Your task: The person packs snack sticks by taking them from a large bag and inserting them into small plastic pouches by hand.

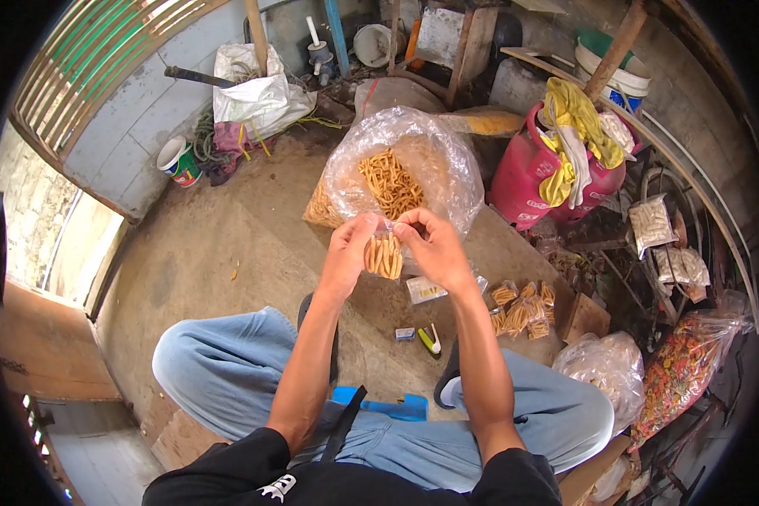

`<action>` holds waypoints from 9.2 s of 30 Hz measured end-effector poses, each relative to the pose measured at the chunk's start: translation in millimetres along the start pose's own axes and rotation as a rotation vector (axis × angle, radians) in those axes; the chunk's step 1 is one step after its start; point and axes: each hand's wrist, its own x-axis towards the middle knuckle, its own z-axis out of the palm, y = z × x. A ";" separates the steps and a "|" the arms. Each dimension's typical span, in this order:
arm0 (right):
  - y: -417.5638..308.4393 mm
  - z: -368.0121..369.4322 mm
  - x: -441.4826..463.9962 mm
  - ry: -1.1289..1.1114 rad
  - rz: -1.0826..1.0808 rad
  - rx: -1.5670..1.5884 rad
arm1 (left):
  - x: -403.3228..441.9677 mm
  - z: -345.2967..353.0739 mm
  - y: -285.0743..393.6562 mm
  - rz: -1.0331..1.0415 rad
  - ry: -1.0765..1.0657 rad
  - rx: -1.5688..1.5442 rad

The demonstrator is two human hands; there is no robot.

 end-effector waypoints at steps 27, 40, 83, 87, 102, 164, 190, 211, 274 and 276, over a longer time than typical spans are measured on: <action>57.5 -26.8 2.1 0.151 0.193 0.023 | 9.4 -3.4 -47.9 -0.160 0.040 -0.079; 268.2 0.9 -126.6 -0.403 0.887 -1.148 | 12.2 -4.5 -32.2 -0.128 0.006 -0.013; -34.7 -30.4 -34.2 -0.512 0.177 -0.861 | 0.0 -31.1 -21.8 0.035 -0.498 0.642; -33.7 -27.5 -32.9 -0.556 0.187 -0.822 | -1.0 -30.3 -18.8 0.020 -0.509 0.655; -19.6 -34.1 -27.6 -0.606 0.150 -0.774 | 3.1 -33.5 -27.4 0.038 -0.588 0.643; 136.6 -63.6 -35.3 0.168 0.229 0.130 | 12.9 -5.4 -78.0 -0.398 -0.036 -0.033; 380.4 -278.0 -182.0 1.117 0.753 -0.161 | 16.1 -14.8 -90.7 -0.437 0.101 0.052; 296.9 -200.4 -168.7 0.969 0.653 -1.083 | 20.5 -18.7 -98.5 -0.467 0.104 0.077; 309.3 -18.7 -58.9 0.262 0.463 -1.280 | 22.1 -63.6 -113.9 -0.533 0.241 0.140; 314.8 -16.7 -60.2 0.330 0.462 -1.251 | 21.8 -63.4 -114.4 -0.541 0.234 0.145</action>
